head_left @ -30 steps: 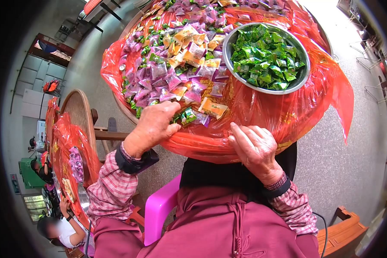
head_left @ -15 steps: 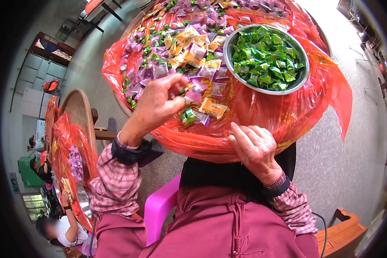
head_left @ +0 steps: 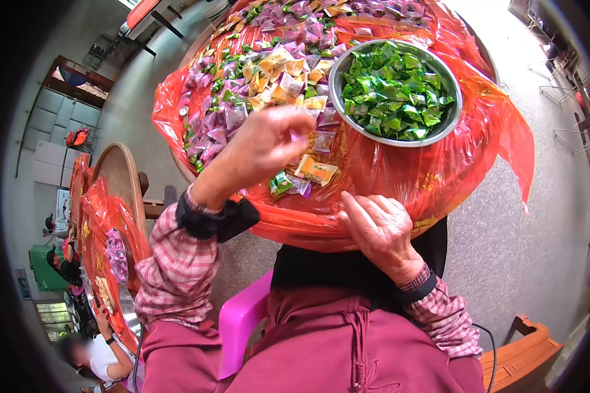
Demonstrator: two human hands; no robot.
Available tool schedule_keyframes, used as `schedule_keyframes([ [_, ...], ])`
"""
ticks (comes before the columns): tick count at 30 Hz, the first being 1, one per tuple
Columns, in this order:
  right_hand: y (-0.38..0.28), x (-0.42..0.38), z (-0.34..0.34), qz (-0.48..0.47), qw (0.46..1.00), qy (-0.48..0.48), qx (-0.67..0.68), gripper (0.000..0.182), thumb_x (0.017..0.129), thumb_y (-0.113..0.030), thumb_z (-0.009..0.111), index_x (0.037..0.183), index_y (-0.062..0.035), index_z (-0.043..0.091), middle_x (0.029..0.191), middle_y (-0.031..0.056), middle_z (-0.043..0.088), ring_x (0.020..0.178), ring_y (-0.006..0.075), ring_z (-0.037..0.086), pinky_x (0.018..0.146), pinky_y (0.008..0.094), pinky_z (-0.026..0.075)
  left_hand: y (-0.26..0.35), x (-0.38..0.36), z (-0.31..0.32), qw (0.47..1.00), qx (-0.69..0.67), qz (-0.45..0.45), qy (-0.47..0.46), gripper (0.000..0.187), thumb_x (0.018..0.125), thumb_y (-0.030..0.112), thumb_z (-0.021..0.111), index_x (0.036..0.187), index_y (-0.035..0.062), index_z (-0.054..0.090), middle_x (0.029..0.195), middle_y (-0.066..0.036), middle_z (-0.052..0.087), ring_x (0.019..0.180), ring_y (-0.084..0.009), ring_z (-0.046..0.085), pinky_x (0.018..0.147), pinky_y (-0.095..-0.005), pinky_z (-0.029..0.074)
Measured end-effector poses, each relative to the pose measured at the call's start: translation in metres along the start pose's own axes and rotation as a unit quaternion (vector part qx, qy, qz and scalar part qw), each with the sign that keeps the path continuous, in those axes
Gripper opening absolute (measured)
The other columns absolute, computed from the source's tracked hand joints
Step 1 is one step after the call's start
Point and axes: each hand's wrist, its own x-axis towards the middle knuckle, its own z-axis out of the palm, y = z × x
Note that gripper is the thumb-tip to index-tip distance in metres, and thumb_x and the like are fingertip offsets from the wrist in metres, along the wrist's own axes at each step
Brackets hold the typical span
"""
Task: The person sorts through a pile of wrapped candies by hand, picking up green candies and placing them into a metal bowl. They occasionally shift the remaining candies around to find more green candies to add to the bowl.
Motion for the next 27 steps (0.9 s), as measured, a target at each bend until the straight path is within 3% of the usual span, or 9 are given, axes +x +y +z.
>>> schedule_keyframes([
  [2, 0.000, 0.000, 0.000, 0.000, 1.000, -0.001, -0.002, 0.037, 0.082, -0.006, 0.080, 0.116, 0.0025, 0.069, 0.091, 0.0093, 0.071, 0.076, 0.0240, 0.067, 0.066, 0.0369, 0.052, -0.013, -0.023, 0.005, 0.997, 0.057, 0.016, -0.049, 0.021, 0.088, 0.001, 0.066, 0.109, 0.0017, 0.066, 0.090, -0.011, 0.063, 0.077, -0.0213, 0.063, 0.071, -0.0333, 0.052],
  [3, 0.000, 0.001, 0.000, -0.004, 1.000, 0.003, -0.002, 0.037, 0.082, -0.006, 0.080, 0.116, 0.0025, 0.069, 0.091, 0.0093, 0.071, 0.076, 0.0239, 0.067, 0.066, 0.0368, 0.052, -0.020, -0.033, 0.009, 0.993, 0.096, 0.013, -0.069, 0.025, 0.082, -0.001, 0.064, 0.107, 0.0049, 0.065, 0.090, -0.014, 0.058, 0.082, -0.0310, 0.062, 0.074, -0.0387, 0.052],
  [7, 0.003, 0.002, 0.003, -0.028, 0.999, 0.016, -0.026, 0.036, 0.085, -0.016, 0.080, 0.114, 0.0034, 0.068, 0.086, 0.0066, 0.066, 0.072, 0.0201, 0.063, 0.063, 0.0336, 0.050, -0.033, -0.060, 0.028, 0.981, 0.186, 0.019, -0.059, 0.039, 0.072, -0.003, 0.061, 0.109, 0.0076, 0.062, 0.099, -0.015, 0.056, 0.096, -0.0391, 0.060, 0.081, -0.0478, 0.050],
  [11, 0.003, 0.001, 0.004, -0.029, 0.999, 0.013, -0.027, 0.036, 0.086, -0.015, 0.080, 0.114, 0.0039, 0.068, 0.086, 0.0070, 0.066, 0.071, 0.0203, 0.063, 0.063, 0.0336, 0.050, -0.031, -0.056, 0.034, 0.978, 0.196, -0.007, -0.068, 0.036, 0.072, -0.003, 0.061, 0.106, 0.0068, 0.061, 0.098, -0.017, 0.056, 0.094, -0.0397, 0.060, 0.081, -0.0482, 0.050],
  [14, 0.002, 0.004, 0.003, -0.030, 0.999, 0.014, -0.027, 0.036, 0.086, -0.015, 0.079, 0.115, 0.0041, 0.068, 0.087, 0.0072, 0.067, 0.072, 0.0204, 0.063, 0.063, 0.0338, 0.050, -0.032, -0.055, 0.033, 0.978, 0.206, 0.042, -0.011, 0.023, 0.075, 0.001, 0.066, 0.096, 0.0049, 0.059, 0.090, -0.016, 0.055, 0.086, -0.0391, 0.061, 0.073, -0.0494, 0.051],
  [17, 0.002, 0.002, 0.003, -0.030, 0.999, 0.015, -0.028, 0.036, 0.086, -0.015, 0.079, 0.115, 0.0039, 0.068, 0.088, 0.0072, 0.067, 0.072, 0.0202, 0.063, 0.063, 0.0337, 0.050, -0.030, -0.057, 0.029, 0.980, 0.196, 0.016, -0.011, 0.031, 0.074, -0.001, 0.061, 0.104, 0.0032, 0.058, 0.101, -0.019, 0.056, 0.096, -0.0424, 0.058, 0.082, -0.0494, 0.049],
  [20, 0.002, 0.002, 0.003, -0.029, 0.999, 0.014, -0.026, 0.036, 0.086, -0.015, 0.079, 0.115, 0.0037, 0.068, 0.088, 0.0071, 0.067, 0.073, 0.0202, 0.064, 0.064, 0.0336, 0.050, -0.022, -0.052, 0.017, 0.990, 0.141, -0.006, -0.007, 0.024, 0.077, 0.001, 0.062, 0.100, 0.0004, 0.057, 0.096, -0.017, 0.057, 0.086, -0.0358, 0.060, 0.076, -0.0444, 0.049],
  [23, 0.002, 0.002, 0.002, -0.027, 0.999, 0.011, -0.023, 0.037, 0.086, -0.015, 0.079, 0.116, 0.0037, 0.068, 0.088, 0.0071, 0.067, 0.073, 0.0202, 0.064, 0.064, 0.0335, 0.050, -0.020, -0.039, 0.012, 0.996, 0.029, -0.052, 0.063, 0.012, 0.083, 0.005, 0.063, 0.091, -0.0012, 0.058, 0.076, -0.007, 0.056, 0.068, -0.0115, 0.053, 0.063, -0.0310, 0.044],
  [27, 0.000, 0.001, 0.002, -0.015, 1.000, 0.007, -0.017, 0.036, 0.084, -0.010, 0.079, 0.116, 0.0030, 0.069, 0.089, 0.0081, 0.069, 0.075, 0.0222, 0.066, 0.065, 0.0353, 0.051, -0.003, 0.000, 0.007, 0.987, -0.095, -0.105, 0.077, 0.008, 0.089, 0.006, 0.066, 0.093, 0.0010, 0.062, 0.082, 0.002, 0.062, 0.071, -0.0071, 0.056, 0.065, -0.0249, 0.046],
])
